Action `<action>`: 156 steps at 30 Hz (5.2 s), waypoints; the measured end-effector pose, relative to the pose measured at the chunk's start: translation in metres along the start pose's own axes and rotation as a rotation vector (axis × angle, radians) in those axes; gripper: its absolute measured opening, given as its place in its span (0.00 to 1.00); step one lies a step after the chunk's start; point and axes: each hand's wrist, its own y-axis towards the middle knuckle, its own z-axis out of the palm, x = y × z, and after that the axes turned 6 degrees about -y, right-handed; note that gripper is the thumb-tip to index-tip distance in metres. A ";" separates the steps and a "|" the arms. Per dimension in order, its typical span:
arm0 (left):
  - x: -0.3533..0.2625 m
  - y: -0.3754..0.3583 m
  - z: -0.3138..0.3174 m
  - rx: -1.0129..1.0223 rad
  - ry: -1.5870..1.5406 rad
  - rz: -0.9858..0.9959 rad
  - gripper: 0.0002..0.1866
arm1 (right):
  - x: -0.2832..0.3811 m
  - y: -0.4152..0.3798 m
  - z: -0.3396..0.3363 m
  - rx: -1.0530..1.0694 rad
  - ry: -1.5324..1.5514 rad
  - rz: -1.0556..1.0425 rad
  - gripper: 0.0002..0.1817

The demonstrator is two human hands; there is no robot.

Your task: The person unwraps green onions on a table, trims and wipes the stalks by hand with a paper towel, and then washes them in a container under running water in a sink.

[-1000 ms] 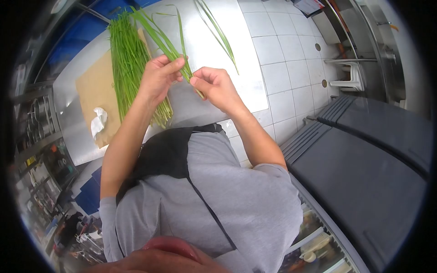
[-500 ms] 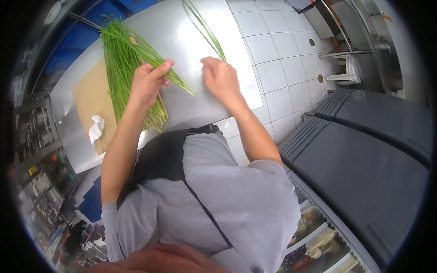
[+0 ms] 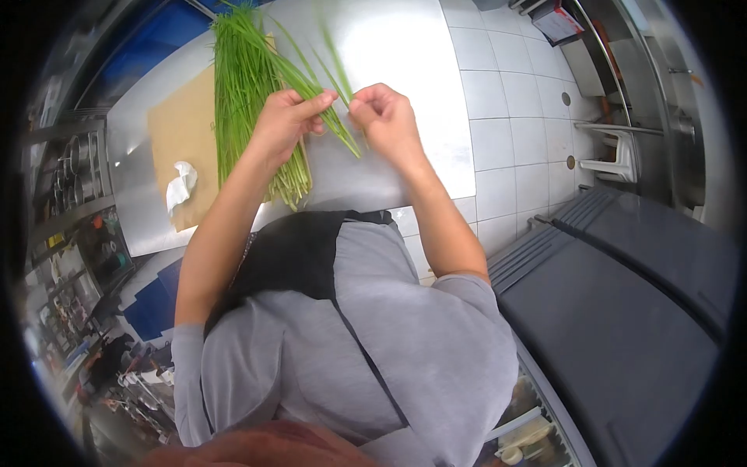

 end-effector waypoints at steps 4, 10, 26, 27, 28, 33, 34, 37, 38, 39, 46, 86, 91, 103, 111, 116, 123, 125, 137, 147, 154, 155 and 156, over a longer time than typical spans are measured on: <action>-0.002 -0.005 -0.005 0.037 -0.011 0.055 0.12 | 0.003 -0.010 0.021 0.065 0.015 -0.084 0.05; -0.002 -0.016 -0.012 0.078 -0.071 0.158 0.14 | 0.016 -0.017 0.026 0.120 0.115 -0.036 0.05; -0.066 -0.038 -0.066 -0.101 0.532 0.166 0.20 | 0.027 0.012 0.069 0.393 0.053 -0.021 0.08; -0.063 -0.041 -0.080 -0.195 0.531 0.218 0.22 | 0.023 0.014 0.070 0.384 0.022 -0.014 0.09; -0.053 -0.042 -0.098 -0.287 0.531 0.265 0.24 | 0.018 0.014 0.072 0.374 -0.007 -0.003 0.09; -0.003 -0.060 -0.168 -0.660 0.884 0.249 0.32 | -0.003 0.001 0.094 0.219 -0.471 -0.057 0.11; 0.003 -0.065 -0.172 -0.637 0.872 0.189 0.32 | -0.003 -0.003 0.100 0.162 -0.648 -0.106 0.12; 0.011 -0.071 -0.171 -0.587 0.857 0.100 0.31 | -0.014 -0.012 0.119 0.075 -0.812 -0.192 0.15; 0.012 -0.071 -0.170 -0.573 0.855 0.085 0.31 | -0.016 -0.015 0.124 0.031 -0.850 -0.220 0.16; 0.013 -0.068 -0.173 -0.554 0.824 0.067 0.31 | -0.016 -0.016 0.128 0.039 -0.862 -0.181 0.16; 0.026 -0.045 -0.155 -0.276 0.323 0.030 0.21 | -0.008 -0.020 0.145 0.013 -0.777 -0.098 0.26; -0.001 -0.049 -0.124 0.174 -0.163 0.082 0.24 | 0.009 -0.007 0.089 0.313 0.461 0.455 0.20; 0.044 -0.035 -0.134 0.079 0.177 0.129 0.24 | 0.033 -0.034 0.063 0.276 0.543 0.343 0.25; 0.002 -0.058 -0.011 0.481 -0.241 0.128 0.33 | 0.063 -0.092 0.024 0.180 0.316 0.129 0.35; 0.012 -0.023 0.149 0.651 -0.646 0.105 0.31 | 0.036 -0.138 -0.086 -0.018 -0.232 -0.047 0.35; 0.043 0.007 0.264 0.696 -0.593 0.070 0.29 | 0.019 -0.155 -0.205 0.050 0.020 0.002 0.35; 0.077 0.048 0.391 0.623 -0.589 0.018 0.27 | -0.004 -0.162 -0.315 -0.069 0.054 0.057 0.38; 0.078 0.055 0.408 0.580 -0.590 0.027 0.28 | -0.010 -0.156 -0.331 -0.074 0.091 0.058 0.35; 0.069 0.176 0.535 0.602 -0.552 0.160 0.27 | -0.037 -0.045 -0.485 0.017 0.130 0.042 0.23; 0.012 0.300 0.707 0.953 -0.408 -0.002 0.69 | 0.029 0.042 -0.678 -0.185 0.171 0.005 0.23; 0.032 0.364 0.830 1.131 -0.146 -0.162 0.53 | 0.019 0.095 -0.794 -0.437 0.032 -0.097 0.28; 0.035 0.380 0.845 1.104 -0.124 -0.155 0.51 | 0.011 0.103 -0.808 -0.479 0.003 -0.121 0.29; 0.039 0.394 0.860 1.077 -0.101 -0.148 0.50 | 0.012 0.109 -0.826 -0.459 -0.071 -0.087 0.29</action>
